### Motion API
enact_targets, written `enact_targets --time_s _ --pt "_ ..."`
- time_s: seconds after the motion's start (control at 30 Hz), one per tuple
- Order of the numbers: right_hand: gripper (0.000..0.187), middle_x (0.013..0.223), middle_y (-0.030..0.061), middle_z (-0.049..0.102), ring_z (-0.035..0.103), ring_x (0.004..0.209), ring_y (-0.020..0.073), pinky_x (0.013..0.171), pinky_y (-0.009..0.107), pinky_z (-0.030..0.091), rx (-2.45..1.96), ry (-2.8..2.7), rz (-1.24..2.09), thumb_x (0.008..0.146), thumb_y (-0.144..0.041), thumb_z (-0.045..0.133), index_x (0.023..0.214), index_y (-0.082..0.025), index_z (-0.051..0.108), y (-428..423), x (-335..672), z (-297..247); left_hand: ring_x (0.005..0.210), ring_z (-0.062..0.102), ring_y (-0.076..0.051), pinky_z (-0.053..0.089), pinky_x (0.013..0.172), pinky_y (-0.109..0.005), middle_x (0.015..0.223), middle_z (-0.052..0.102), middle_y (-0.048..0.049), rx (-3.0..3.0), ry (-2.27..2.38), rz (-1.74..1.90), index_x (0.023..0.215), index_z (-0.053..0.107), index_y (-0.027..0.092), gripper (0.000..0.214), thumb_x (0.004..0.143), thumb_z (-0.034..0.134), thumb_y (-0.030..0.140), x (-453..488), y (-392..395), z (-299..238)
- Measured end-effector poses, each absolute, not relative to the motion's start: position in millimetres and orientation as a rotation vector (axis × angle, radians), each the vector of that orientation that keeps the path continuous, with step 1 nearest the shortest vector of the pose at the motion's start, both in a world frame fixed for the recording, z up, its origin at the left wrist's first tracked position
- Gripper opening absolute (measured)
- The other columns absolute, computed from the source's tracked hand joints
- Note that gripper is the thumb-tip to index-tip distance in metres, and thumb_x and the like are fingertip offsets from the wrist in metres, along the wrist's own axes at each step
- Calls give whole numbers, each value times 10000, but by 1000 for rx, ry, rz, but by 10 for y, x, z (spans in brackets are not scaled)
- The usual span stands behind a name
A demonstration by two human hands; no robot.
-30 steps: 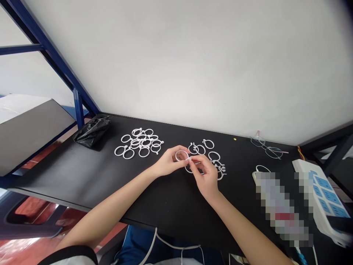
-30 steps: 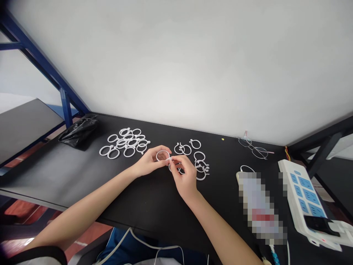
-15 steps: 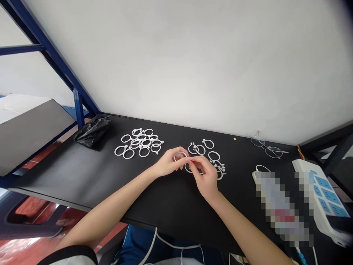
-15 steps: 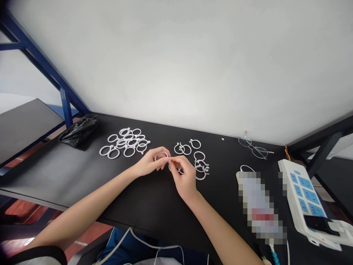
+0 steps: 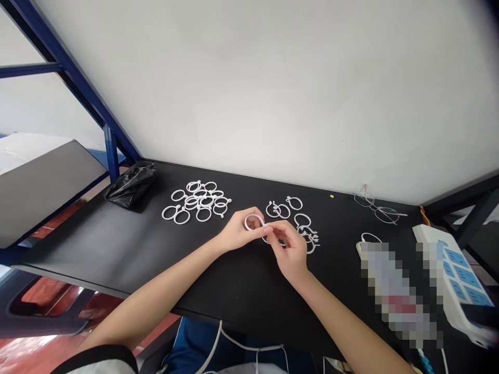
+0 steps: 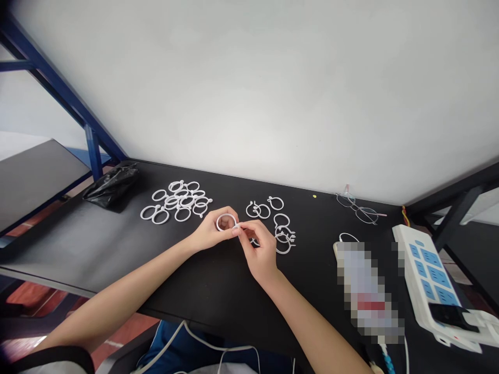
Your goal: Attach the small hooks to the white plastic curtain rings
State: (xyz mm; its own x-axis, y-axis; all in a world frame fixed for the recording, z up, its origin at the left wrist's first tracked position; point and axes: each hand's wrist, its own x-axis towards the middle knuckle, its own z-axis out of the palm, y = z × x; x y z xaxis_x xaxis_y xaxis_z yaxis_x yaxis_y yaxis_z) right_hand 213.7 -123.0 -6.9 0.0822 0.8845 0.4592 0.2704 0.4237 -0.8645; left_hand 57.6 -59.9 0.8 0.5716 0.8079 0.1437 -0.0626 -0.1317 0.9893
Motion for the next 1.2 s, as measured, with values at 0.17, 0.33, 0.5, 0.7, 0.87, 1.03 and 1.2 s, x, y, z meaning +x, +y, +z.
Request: enact_targets --time_s 0.17,0.33,0.5,0.7,0.87,1.03,1.2 --pt "76 851 37 654 652 738 162 659 295 572 -1130 -1463 672 911 -251 603 933 -216 667 -1249 2116 -53 517 360 -58 288 497 -183 559 447 61 1580 751 856 790 549 138 310 782 719 398 564 -609 42" --pt "105 780 17 649 629 616 128 580 258 535 -1159 -1451 714 927 -290 577 910 -203 632 -1259 2124 -39 518 350 -57 283 496 -185 567 446 57 1593 774 843 772 546 138 304 805 687 405 566 -616 50" --pt "208 553 -58 504 500 430 91 437 215 402 -1179 -1518 800 979 -331 467 819 -207 516 -1263 2154 -79 496 356 -56 279 481 -191 550 432 56 1613 770 807 729 562 132 324 834 643 428 559 -626 84" --pt "261 538 -60 449 439 430 95 462 232 361 -1186 -1745 783 1015 -326 364 802 -213 463 -1276 2164 -151 472 406 -65 333 484 -200 527 465 46 1613 748 761 715 590 131 383 863 587 484 557 -634 132" --pt "292 544 -51 430 437 453 109 478 247 350 -1196 -1776 753 1027 -324 323 781 -218 439 -1268 2180 -165 456 410 -65 339 467 -196 502 456 52 1603 739 723 719 596 130 378 847 608 485 555 -630 128" --pt "297 547 -51 404 451 470 117 494 253 356 -1181 -1792 783 1030 -331 317 788 -218 445 -1274 2192 -173 460 449 -68 356 453 -184 508 488 45 1600 726 701 710 592 130 382 844 611 488 551 -627 139" --pt "315 546 -54 383 429 475 117 521 260 396 -1151 -1783 836 1032 -352 306 802 -213 470 -1274 2194 -178 470 480 -67 382 450 -175 540 532 33 1588 691 696 713 585 130 373 844 613 478 555 -630 166"
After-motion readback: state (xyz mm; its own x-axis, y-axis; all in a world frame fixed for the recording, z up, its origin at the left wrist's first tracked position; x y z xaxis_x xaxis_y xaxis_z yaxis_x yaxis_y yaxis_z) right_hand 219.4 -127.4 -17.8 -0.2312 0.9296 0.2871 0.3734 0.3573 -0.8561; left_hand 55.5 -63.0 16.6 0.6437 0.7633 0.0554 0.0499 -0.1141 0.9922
